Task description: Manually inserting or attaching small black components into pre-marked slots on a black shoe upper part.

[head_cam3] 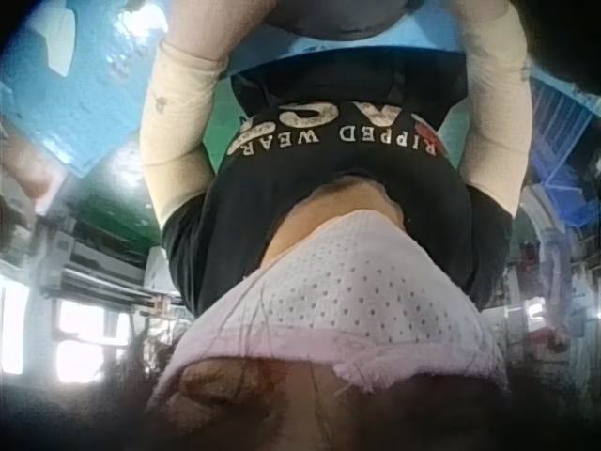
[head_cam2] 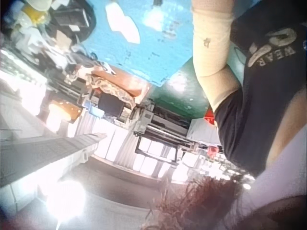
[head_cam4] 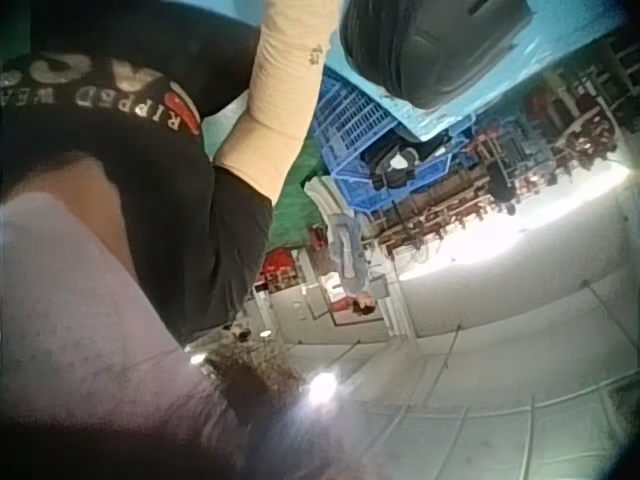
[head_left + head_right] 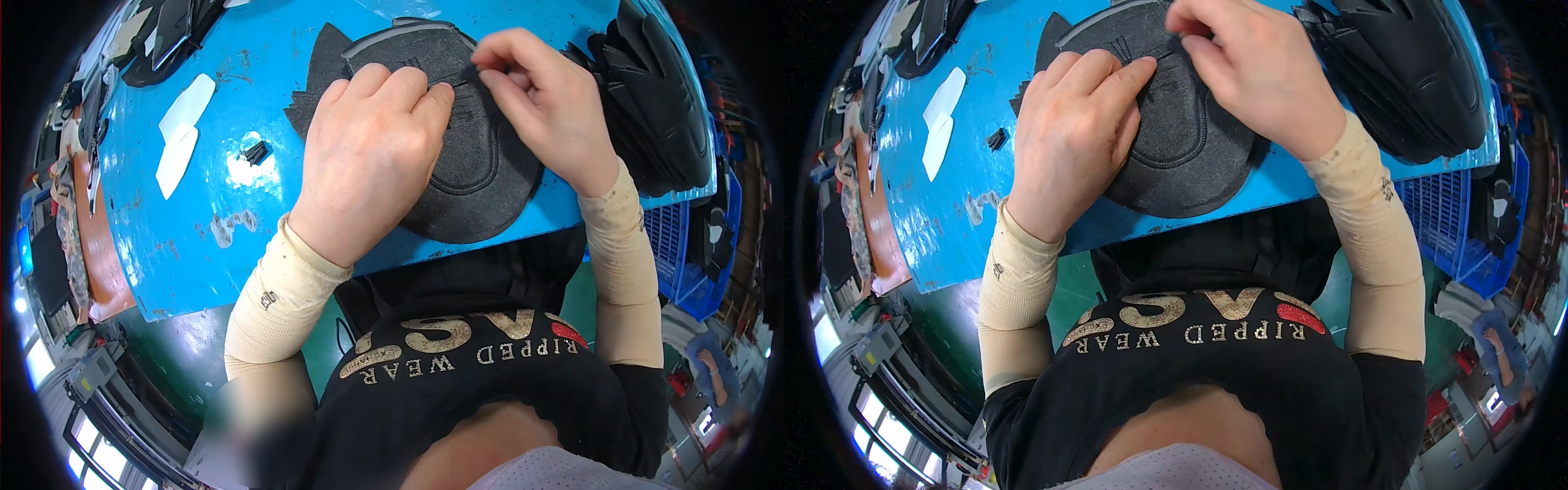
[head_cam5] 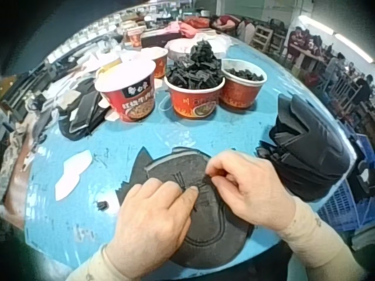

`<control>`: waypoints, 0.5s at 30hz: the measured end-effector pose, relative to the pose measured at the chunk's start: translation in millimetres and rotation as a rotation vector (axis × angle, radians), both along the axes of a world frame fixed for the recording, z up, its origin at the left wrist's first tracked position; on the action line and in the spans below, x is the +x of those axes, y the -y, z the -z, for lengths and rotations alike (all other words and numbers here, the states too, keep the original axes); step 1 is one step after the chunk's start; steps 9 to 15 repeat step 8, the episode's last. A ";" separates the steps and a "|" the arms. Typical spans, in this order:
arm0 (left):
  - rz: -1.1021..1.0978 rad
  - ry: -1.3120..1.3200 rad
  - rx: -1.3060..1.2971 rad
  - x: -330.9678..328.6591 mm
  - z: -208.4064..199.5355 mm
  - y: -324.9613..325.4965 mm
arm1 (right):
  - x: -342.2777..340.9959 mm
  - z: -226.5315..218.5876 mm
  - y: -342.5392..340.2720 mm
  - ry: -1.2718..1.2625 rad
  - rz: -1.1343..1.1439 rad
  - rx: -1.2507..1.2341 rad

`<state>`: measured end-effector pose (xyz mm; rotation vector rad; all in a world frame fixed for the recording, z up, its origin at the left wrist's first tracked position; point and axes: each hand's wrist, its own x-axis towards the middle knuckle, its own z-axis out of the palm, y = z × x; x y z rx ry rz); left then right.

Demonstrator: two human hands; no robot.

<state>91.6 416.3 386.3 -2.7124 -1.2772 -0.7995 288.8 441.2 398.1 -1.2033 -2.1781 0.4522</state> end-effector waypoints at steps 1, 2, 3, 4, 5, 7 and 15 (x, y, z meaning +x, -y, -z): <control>0.007 -0.010 0.001 -0.2 -0.3 -0.8 | 2.5 -0.7 1.7 -0.030 0.038 -0.004; 0.016 -0.020 -0.003 0.4 0.1 -0.4 | 2.1 -0.5 4.2 -0.027 0.038 -0.006; 0.016 -0.017 -0.005 0.9 0.0 0.2 | 0.8 0.0 6.6 -0.013 0.004 0.108; 0.008 -0.011 -0.010 1.3 -0.2 1.0 | 0.3 1.2 8.6 0.000 -0.030 0.222; 0.003 -0.007 -0.013 0.6 -0.7 1.1 | -0.2 3.0 10.3 0.057 -0.028 0.179; 0.015 0.008 0.053 0.3 3.7 -1.3 | -1.0 7.4 12.9 0.103 -0.030 0.208; 0.021 0.023 0.121 1.1 7.6 -3.8 | -0.8 9.4 13.1 0.148 -0.038 0.238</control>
